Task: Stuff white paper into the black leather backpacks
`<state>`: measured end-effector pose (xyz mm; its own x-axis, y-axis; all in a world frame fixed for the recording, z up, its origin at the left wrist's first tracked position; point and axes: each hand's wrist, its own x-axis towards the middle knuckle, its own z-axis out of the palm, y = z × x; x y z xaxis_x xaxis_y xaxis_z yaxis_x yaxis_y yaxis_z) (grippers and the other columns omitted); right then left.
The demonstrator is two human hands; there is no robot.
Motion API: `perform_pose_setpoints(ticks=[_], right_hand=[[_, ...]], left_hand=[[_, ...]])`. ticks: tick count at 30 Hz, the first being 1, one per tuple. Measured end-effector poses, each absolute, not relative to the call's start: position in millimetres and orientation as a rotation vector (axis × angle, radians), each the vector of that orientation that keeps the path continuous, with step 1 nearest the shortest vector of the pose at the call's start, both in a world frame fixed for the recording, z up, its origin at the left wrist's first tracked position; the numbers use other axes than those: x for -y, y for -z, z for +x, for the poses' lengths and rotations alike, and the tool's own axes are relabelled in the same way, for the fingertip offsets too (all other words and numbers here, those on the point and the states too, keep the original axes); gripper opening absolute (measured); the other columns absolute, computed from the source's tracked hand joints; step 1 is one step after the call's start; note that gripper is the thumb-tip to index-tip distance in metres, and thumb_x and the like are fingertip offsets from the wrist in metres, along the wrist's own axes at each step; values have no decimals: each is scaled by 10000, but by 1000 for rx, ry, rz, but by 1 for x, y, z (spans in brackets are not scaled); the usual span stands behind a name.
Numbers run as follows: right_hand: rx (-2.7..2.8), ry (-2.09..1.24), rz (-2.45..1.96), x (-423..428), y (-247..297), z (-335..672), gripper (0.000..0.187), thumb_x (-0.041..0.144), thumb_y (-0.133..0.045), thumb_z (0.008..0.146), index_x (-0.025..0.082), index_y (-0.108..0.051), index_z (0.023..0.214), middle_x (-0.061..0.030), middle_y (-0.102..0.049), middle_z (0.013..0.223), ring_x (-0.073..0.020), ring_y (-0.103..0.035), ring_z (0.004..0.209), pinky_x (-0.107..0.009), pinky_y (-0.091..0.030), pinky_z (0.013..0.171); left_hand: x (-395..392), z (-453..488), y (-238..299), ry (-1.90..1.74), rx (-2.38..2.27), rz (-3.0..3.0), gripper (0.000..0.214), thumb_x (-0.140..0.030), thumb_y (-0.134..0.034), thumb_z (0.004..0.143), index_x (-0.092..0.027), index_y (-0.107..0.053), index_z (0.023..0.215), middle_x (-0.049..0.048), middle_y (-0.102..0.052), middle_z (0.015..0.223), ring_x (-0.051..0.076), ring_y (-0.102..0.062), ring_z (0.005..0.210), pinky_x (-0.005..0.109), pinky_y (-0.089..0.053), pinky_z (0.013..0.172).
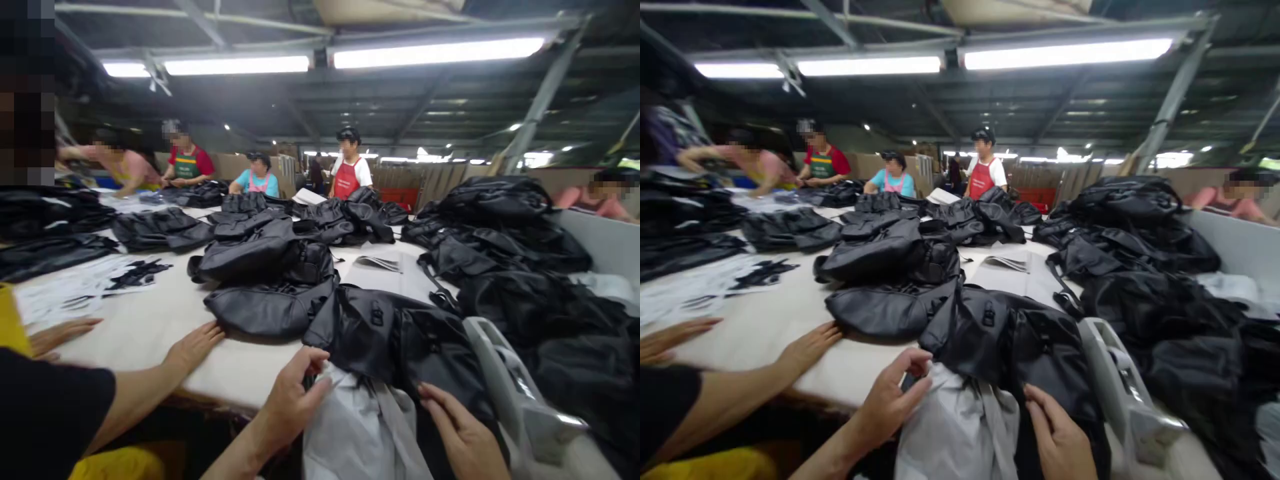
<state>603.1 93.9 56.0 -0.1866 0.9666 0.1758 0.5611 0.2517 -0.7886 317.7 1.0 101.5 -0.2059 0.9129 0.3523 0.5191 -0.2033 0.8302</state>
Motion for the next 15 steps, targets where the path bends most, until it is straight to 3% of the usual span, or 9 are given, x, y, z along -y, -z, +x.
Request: perform_pose_setpoints(ticks=[4, 8, 10, 12, 15], right_hand=[[1885, -777, -1338, -96, -56, 597, 492, 552, -423, 809, 187, -642, 1057, -41, -628, 1080, -242, -565, 1039, -373, -442, 956], [1974, -808, -1231, -94, -58, 584, 455, 465, -399, 834, 158, -616, 1090, -60, -617, 1084, -231, -563, 1018, -379, -439, 931], [2026, -834, -1176, -93, -59, 579, 451, 432, -386, 842, 142, -611, 1105, -66, -609, 1104, -224, -554, 1032, -376, -426, 944], [2049, -824, -1145, -93, -60, 576, 451, 411, -365, 854, 130, -611, 1107, -73, -605, 1115, -222, -548, 1044, -375, -411, 962], [1992, -787, -1165, -97, -61, 578, 463, 425, -346, 862, 126, -614, 1092, -82, -616, 1088, -231, -560, 1024, -382, -420, 951]], left_hand=[[12, 346, -148, -917, -1516, 2075, 509, -93, -614, 723, -281, -507, 1184, 6, -476, 1226, 161, -437, 1141, 277, -334, 1030], [1, 384, -149, -611, -1564, 2345, 577, -93, -588, 757, -315, -446, 1270, 14, -476, 1235, 198, -452, 1097, 364, -379, 997], [-12, 400, -134, -493, -1603, 2497, 482, -92, -533, 796, -303, -490, 1227, 29, -504, 1171, 221, -473, 1034, 402, -422, 923], [-23, 410, -118, -414, -1611, 2588, 275, -115, -518, 817, -255, -597, 1040, 37, -530, 1068, 228, -491, 967, 406, -440, 863], [-29, 399, -106, -639, -1652, 2416, 94, -148, -553, 795, -204, -624, 819, 32, -523, 923, 197, -510, 878, 343, -445, 787]])
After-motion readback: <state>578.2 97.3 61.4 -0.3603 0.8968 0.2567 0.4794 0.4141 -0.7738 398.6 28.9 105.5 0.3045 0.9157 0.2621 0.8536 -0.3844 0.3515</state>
